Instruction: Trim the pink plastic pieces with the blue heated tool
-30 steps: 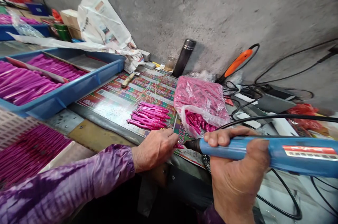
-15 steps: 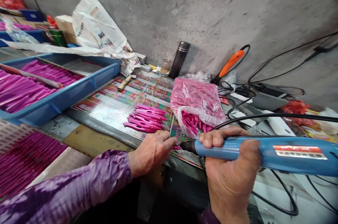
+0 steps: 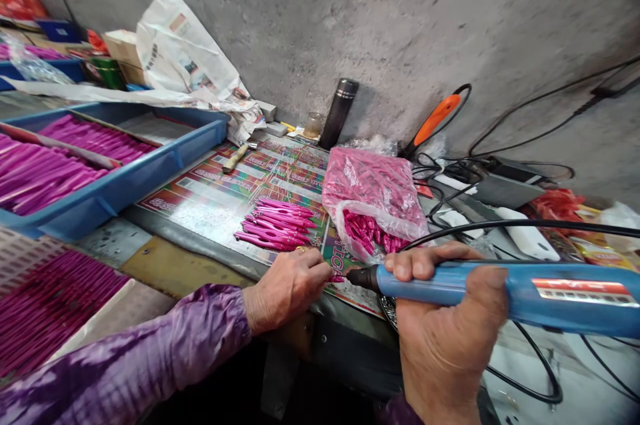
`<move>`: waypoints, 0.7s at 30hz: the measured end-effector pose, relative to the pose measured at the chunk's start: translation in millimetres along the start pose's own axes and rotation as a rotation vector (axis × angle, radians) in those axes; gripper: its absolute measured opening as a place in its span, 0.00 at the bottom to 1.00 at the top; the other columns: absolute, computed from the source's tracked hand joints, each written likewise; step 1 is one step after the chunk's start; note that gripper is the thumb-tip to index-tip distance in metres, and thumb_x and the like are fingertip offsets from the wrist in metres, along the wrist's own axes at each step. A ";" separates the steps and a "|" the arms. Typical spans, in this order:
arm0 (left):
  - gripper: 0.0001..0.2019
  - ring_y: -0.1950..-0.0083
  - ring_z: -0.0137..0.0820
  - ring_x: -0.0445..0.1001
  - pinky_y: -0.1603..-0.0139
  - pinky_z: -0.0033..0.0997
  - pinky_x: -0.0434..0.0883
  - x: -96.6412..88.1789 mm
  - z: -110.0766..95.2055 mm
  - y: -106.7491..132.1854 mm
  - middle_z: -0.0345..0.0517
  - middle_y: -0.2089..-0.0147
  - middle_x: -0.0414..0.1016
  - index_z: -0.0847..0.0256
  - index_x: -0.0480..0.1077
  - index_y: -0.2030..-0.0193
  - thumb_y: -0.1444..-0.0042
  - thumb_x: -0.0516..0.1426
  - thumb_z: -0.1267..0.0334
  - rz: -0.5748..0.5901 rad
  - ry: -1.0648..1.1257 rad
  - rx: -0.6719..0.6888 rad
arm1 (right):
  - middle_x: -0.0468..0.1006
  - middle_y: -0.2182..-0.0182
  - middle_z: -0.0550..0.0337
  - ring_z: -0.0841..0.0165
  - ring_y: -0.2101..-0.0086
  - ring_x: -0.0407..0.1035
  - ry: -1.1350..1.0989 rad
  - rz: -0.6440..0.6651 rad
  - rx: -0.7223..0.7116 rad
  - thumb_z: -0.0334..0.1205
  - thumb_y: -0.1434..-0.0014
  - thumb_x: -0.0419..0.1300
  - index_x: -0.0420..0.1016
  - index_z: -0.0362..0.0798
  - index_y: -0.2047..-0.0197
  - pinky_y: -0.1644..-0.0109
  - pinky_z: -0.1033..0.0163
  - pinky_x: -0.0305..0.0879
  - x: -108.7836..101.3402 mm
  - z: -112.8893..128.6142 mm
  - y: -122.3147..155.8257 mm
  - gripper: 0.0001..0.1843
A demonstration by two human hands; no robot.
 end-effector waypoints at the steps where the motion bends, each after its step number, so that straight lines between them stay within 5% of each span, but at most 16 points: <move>1: 0.12 0.64 0.32 0.71 0.63 0.29 0.66 -0.1 -0.1 0.5 0.44 0.64 0.73 0.62 0.74 0.59 0.29 0.50 0.69 -0.011 -0.002 0.006 | 0.66 0.78 0.68 0.71 0.76 0.63 0.003 -0.005 -0.001 0.57 0.41 0.62 0.69 0.51 0.66 0.66 0.59 0.67 -1.1 0.4 -0.1 0.18; 12: 0.10 0.66 0.31 0.72 0.67 0.27 0.65 -12.3 -6.3 11.2 0.44 0.66 0.74 0.63 0.74 0.53 0.27 0.51 0.69 -0.160 0.011 0.103 | 0.66 0.77 0.68 0.70 0.75 0.64 0.021 0.006 -0.019 0.56 0.38 0.61 0.69 0.51 0.65 0.65 0.59 0.67 -5.4 -0.8 3.8 0.17; 21: 0.14 0.63 0.31 0.75 0.63 0.28 0.71 -17.4 -4.3 16.0 0.47 0.63 0.77 0.62 0.72 0.59 0.26 0.47 0.68 -0.234 0.020 0.098 | 0.67 0.78 0.68 0.70 0.76 0.65 0.026 0.022 -0.008 0.58 0.40 0.63 0.70 0.50 0.66 0.67 0.60 0.67 -5.3 -6.1 7.7 0.19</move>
Point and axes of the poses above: each hand's wrist, its own y-axis away from the middle knuckle, its own x-axis out of the palm, z = x × y, the point moved 5 cm from there along -y, towards the middle knuckle
